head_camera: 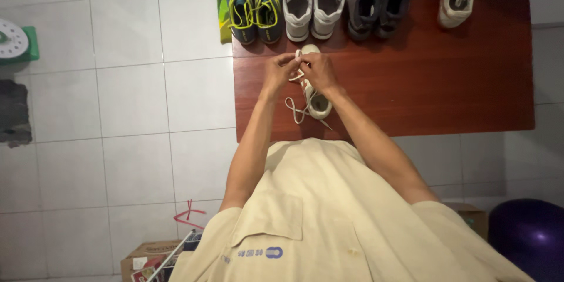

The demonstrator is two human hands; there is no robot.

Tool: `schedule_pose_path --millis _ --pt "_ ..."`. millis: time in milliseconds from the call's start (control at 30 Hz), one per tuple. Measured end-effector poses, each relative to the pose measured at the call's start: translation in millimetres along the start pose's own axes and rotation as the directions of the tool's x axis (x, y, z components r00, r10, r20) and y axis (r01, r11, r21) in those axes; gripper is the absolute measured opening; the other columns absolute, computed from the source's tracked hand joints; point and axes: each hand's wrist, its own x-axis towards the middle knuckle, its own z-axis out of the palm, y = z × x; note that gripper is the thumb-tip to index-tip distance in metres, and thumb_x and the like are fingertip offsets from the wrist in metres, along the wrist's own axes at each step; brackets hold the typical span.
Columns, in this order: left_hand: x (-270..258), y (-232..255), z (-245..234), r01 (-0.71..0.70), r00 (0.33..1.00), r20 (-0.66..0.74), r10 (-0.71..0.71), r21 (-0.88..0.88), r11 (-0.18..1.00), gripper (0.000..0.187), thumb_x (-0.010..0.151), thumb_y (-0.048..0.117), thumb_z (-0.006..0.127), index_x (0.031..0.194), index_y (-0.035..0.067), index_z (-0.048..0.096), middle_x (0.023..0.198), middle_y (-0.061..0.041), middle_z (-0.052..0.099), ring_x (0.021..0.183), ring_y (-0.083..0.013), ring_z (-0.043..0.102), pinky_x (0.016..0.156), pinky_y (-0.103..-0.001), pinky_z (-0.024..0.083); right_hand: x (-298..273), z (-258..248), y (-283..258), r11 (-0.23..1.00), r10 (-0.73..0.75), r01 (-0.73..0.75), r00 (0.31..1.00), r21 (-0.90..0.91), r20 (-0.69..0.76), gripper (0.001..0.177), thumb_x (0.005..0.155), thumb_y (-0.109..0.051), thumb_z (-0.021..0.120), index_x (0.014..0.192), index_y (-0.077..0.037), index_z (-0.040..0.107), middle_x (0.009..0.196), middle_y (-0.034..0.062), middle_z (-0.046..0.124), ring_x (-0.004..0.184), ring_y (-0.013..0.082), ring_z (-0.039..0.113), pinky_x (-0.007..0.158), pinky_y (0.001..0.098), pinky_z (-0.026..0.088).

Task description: The person laces a white sneaker placed on a wooden table. They thread the laces through the eyelets, pull them tight, and tie a knot. The person then picks up the second shoe and places it next to the first.

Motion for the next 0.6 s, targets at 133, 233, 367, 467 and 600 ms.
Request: schedule_pose_path --millis 133,233,367,467,600 --pt "3 -28 6 0.021 0.982 -0.182 -0.055 -0.181 0.983 0.023 0.093 0.011 0.074 0.112 -0.003 0.075 0.09 -0.007 0.075 0.071 -0.0105 0.067 0.06 -0.025 0.054 -8 2 33 0.942 0.282 -0.304 0.946 0.14 0.158 0.023 0.089 -0.008 0.073 0.11 0.0 0.075 0.089 0.0139 0.078 0.062 0.018 0.074 0.06 0.0338 0.059" --pt "8 -56 8 0.06 0.98 -0.177 -0.095 -0.193 0.979 0.019 0.093 0.005 0.067 0.11 -0.004 0.071 0.085 -0.009 0.074 0.069 -0.0141 0.07 0.059 -0.029 0.061 -28 4 50 0.765 0.609 -0.643 0.739 0.031 0.287 0.026 0.093 -0.003 0.057 0.108 0.0 0.078 0.077 0.0154 0.076 0.06 0.0184 0.075 0.051 0.0317 0.061" --pt "15 -109 25 0.053 0.98 -0.171 -0.105 -0.288 0.956 0.011 0.094 -0.004 0.063 0.105 -0.007 0.065 0.088 -0.011 0.07 0.072 -0.016 0.069 0.061 -0.029 0.061 -52 19 56 0.648 0.747 -0.76 0.623 -0.045 0.233 0.026 0.091 -0.001 0.055 0.107 0.002 0.076 0.075 0.0142 0.075 0.055 0.0216 0.074 0.042 0.034 0.054" --pt "23 -134 30 -0.026 0.985 -0.17 -0.033 -0.33 0.944 0.008 0.094 -0.008 0.058 0.101 -0.007 0.062 0.091 -0.013 0.07 0.077 -0.0174 0.073 0.065 -0.028 0.063 -56 27 58 0.647 0.749 -0.762 0.635 -0.003 0.19 0.029 0.094 0.001 0.05 0.11 0.003 0.074 0.077 0.0155 0.075 0.055 0.0217 0.074 0.042 0.0328 0.054" --pt "23 -141 30 -0.044 0.99 -0.144 -0.001 -0.311 0.95 0.008 0.095 -0.009 0.054 0.1 -0.006 0.06 0.09 -0.01 0.068 0.076 -0.0158 0.071 0.066 -0.026 0.061 -51 31 65 0.522 0.803 -0.845 0.533 0.114 0.267 0.028 0.093 0.001 0.05 0.113 0.003 0.07 0.089 0.0124 0.078 0.054 0.0209 0.073 0.036 0.0309 0.046"
